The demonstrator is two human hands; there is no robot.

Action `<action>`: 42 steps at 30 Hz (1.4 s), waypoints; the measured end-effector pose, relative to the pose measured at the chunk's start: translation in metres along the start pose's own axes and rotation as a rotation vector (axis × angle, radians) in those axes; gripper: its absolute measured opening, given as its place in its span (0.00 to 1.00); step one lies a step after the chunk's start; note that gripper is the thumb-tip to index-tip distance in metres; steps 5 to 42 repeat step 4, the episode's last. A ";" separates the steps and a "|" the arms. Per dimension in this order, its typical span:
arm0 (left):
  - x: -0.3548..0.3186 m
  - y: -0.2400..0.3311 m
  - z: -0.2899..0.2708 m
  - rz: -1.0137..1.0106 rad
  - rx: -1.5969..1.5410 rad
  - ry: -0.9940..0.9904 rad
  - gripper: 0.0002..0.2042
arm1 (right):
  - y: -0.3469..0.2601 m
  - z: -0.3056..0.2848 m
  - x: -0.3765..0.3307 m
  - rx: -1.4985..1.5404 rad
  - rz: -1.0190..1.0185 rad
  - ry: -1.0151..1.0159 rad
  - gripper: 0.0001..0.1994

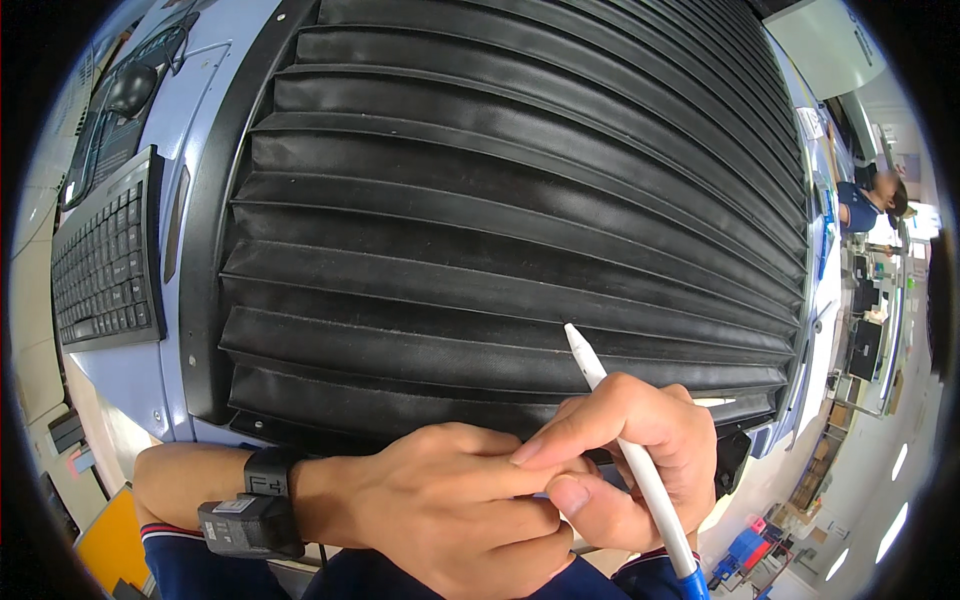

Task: Inspecting a panel of small electronic components or circuit boards on an industrial light table.

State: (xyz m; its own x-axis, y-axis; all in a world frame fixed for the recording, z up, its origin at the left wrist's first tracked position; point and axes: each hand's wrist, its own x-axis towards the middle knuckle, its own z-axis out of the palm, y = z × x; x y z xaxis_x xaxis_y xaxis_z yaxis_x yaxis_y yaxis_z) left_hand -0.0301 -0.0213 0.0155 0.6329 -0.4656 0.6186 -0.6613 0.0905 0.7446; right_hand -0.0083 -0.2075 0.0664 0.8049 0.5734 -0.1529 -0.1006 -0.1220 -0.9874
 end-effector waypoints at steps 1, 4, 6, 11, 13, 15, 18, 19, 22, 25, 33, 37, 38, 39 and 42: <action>0.000 0.000 0.000 -0.004 -0.013 -0.017 0.07 | 0.000 0.000 0.000 -0.001 -0.002 0.002 0.11; -0.001 0.000 -0.005 0.020 0.006 -0.071 0.07 | 0.000 -0.001 -0.001 -0.008 -0.005 0.003 0.12; -0.001 0.000 -0.005 0.020 0.006 -0.071 0.07 | 0.000 -0.001 -0.001 -0.008 -0.005 0.003 0.12; -0.001 0.000 -0.005 0.020 0.006 -0.071 0.07 | 0.000 -0.001 -0.001 -0.008 -0.005 0.003 0.12; -0.001 0.000 -0.005 0.020 0.006 -0.071 0.07 | 0.000 -0.001 -0.001 -0.008 -0.005 0.003 0.12; -0.001 0.000 -0.005 0.020 0.006 -0.071 0.07 | 0.000 -0.001 -0.001 -0.008 -0.005 0.003 0.12; -0.001 0.000 -0.005 0.020 0.006 -0.071 0.07 | 0.000 -0.001 -0.001 -0.008 -0.005 0.003 0.12; -0.001 0.000 -0.005 0.020 0.006 -0.071 0.07 | 0.000 -0.001 -0.001 -0.008 -0.005 0.003 0.12; -0.001 0.000 -0.005 0.020 0.006 -0.071 0.07 | 0.000 -0.001 -0.001 -0.008 -0.005 0.003 0.12; -0.001 0.000 -0.005 0.020 0.006 -0.071 0.07 | 0.000 -0.001 -0.001 -0.008 -0.005 0.003 0.12; -0.001 0.000 -0.005 0.020 0.006 -0.071 0.07 | 0.000 -0.001 -0.001 -0.008 -0.005 0.003 0.12; -0.001 0.000 -0.005 0.020 0.006 -0.071 0.07 | 0.000 -0.001 -0.001 -0.008 -0.005 0.003 0.12; -0.001 0.000 -0.005 0.020 0.006 -0.071 0.07 | 0.000 -0.001 -0.001 -0.008 -0.005 0.003 0.12; -0.001 0.000 -0.005 0.020 0.006 -0.071 0.07 | 0.000 -0.001 -0.001 -0.008 -0.005 0.003 0.12; -0.001 0.000 -0.005 0.020 0.006 -0.071 0.07 | 0.000 -0.001 -0.001 -0.008 -0.005 0.003 0.12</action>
